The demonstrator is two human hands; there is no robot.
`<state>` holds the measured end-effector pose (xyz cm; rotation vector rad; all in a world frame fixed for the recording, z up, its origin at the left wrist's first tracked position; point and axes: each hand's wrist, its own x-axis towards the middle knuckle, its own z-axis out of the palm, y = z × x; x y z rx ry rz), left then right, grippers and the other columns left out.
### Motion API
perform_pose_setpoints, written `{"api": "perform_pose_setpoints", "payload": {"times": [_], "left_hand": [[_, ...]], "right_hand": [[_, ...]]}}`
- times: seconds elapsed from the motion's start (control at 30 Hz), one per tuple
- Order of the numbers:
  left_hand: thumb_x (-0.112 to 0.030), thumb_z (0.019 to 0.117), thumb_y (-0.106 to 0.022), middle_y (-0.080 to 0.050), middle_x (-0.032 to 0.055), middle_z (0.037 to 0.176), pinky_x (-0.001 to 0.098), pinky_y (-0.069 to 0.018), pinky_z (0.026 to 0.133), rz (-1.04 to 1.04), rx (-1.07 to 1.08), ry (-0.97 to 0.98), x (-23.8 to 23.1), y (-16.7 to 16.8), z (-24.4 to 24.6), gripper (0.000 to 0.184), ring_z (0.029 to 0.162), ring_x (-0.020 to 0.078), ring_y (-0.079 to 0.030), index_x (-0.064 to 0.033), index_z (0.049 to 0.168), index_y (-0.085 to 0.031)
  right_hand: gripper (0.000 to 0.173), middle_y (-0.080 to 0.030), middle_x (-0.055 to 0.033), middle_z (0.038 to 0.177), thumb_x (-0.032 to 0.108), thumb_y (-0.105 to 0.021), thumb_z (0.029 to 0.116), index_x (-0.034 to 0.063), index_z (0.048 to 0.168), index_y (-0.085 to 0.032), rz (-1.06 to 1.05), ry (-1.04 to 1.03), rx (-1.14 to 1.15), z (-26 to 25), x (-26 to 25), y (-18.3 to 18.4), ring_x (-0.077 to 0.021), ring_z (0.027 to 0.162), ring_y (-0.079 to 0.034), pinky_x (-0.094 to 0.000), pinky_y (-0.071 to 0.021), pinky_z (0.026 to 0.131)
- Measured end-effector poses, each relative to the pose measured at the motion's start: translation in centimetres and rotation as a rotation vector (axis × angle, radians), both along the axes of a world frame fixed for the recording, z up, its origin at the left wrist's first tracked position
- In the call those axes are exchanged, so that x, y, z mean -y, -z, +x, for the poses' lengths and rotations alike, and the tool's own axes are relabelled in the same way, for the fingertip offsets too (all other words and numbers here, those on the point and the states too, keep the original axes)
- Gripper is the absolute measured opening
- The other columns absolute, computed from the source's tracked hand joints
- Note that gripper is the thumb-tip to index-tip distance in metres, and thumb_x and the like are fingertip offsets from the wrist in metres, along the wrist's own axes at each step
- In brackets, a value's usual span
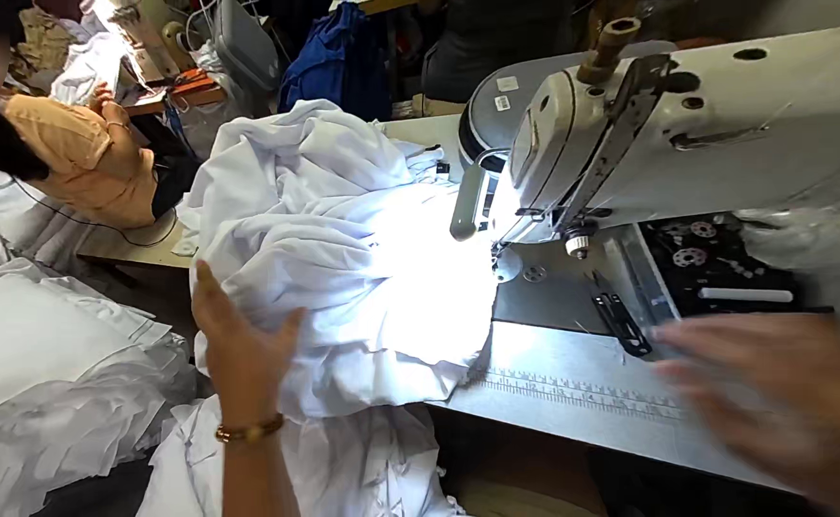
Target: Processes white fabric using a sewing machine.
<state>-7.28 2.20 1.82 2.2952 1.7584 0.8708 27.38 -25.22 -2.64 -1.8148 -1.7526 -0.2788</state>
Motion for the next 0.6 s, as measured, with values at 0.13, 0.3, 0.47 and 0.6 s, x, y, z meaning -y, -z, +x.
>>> {"api": "perform_pose_setpoints", "payload": {"times": [0.13, 0.3, 0.47, 0.6], "left_hand": [[-0.02, 0.0903, -0.079, -0.068, 0.0296, 0.117, 0.072, -0.0474, 0.093, -0.167, -0.047, -0.028, -3.2, -2.0, -1.4, 0.051, 0.11, 0.0502, -0.065, -0.0001, 0.134, -0.061], [-0.007, 0.0876, -0.068, -0.056, 0.0346, 0.134, 0.0593, -0.0444, 0.106, 0.225, -0.014, 0.132, -6.0, -9.0, 3.9, 0.052, 0.128, 0.0479, -0.055, 0.0058, 0.137, -0.057], [-0.054, 0.1035, -0.046, -0.017, 0.0162, 0.171, 0.0765, 0.0024, 0.117, -0.047, -0.397, 0.378, -13.1, -3.2, 8.1, 0.08, 0.156, 0.0458, -0.014, -0.0104, 0.165, -0.019], [-0.048, 0.1053, -0.047, -0.016, 0.0128, 0.172, 0.0725, 0.0023, 0.12, -0.167, -0.37, 0.468, -12.8, -1.9, 7.4, 0.074, 0.158, 0.0404, -0.011, -0.0138, 0.165, -0.021]], "right_hand": [[0.047, -0.057, -0.0281, 0.14, 0.039, -0.057, 0.0978, 0.01, 0.133, -0.068, -0.122, -0.226, -0.048, -7.3, -11.1, 5.0, -0.0478, 0.134, -0.052, -0.0629, -0.0413, 0.111], [0.053, -0.046, -0.0372, 0.147, 0.036, -0.06, 0.1008, 0.0029, 0.142, -0.058, -0.275, 0.004, -0.111, -11.1, -20.8, 4.7, -0.0557, 0.14, -0.041, -0.0708, -0.0257, 0.116], [0.058, -0.048, -0.0312, 0.149, 0.047, -0.047, 0.1049, 0.0041, 0.142, -0.057, -0.413, 0.071, -0.148, -10.4, -23.4, 4.1, -0.0501, 0.145, -0.037, -0.0674, -0.0197, 0.119], [0.044, -0.066, -0.0269, 0.121, 0.041, -0.059, 0.0994, 0.0024, 0.118, -0.071, -0.164, 0.002, -0.162, -9.8, -22.7, 5.1, -0.0485, 0.122, -0.057, -0.0673, -0.0381, 0.106]]}}
